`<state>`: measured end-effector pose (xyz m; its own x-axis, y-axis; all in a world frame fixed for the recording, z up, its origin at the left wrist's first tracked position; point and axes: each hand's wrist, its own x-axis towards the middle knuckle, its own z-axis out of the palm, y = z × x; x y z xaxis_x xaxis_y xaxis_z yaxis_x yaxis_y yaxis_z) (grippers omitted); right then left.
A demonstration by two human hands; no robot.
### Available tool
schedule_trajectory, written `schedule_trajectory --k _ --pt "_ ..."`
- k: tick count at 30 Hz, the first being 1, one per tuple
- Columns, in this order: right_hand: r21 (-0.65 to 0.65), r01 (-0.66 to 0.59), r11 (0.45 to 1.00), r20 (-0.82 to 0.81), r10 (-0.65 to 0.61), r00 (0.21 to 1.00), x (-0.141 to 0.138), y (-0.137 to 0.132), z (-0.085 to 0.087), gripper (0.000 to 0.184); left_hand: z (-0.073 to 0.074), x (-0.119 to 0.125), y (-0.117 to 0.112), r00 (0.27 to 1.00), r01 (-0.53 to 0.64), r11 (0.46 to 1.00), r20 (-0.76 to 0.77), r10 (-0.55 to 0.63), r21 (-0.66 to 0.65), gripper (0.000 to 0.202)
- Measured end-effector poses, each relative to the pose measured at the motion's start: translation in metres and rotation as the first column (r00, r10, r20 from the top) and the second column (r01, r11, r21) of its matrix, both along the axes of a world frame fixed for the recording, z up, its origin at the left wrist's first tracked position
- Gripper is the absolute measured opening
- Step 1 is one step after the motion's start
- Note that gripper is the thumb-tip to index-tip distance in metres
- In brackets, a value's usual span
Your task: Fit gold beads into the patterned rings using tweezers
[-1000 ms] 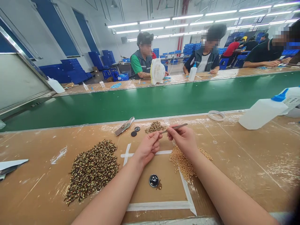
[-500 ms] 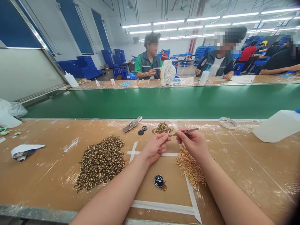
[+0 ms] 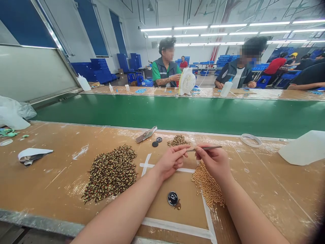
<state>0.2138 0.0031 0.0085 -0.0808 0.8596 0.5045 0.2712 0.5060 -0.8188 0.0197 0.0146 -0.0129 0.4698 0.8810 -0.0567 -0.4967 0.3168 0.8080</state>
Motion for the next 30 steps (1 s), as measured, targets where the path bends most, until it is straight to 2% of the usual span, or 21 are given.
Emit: schedule_trajectory --k 10,19,30 --pt "-0.08 -0.022 0.997 -0.197 0.006 0.98 -0.002 0.0 -0.005 0.029 0.003 -0.001 -0.005 0.996 0.079 0.996 0.031 -0.08 0.029 0.043" --pt "0.023 -0.006 1.0 -0.115 0.008 0.993 -0.005 -0.003 -0.004 0.031 0.006 0.001 -0.008 0.998 0.065 0.998 0.01 -0.065 0.024 0.048" --pt "0.027 0.075 0.997 -0.118 -0.071 0.991 -0.008 -0.007 -0.011 0.031 0.002 0.004 -0.007 0.997 0.079 0.995 -0.01 -0.079 0.068 0.05"
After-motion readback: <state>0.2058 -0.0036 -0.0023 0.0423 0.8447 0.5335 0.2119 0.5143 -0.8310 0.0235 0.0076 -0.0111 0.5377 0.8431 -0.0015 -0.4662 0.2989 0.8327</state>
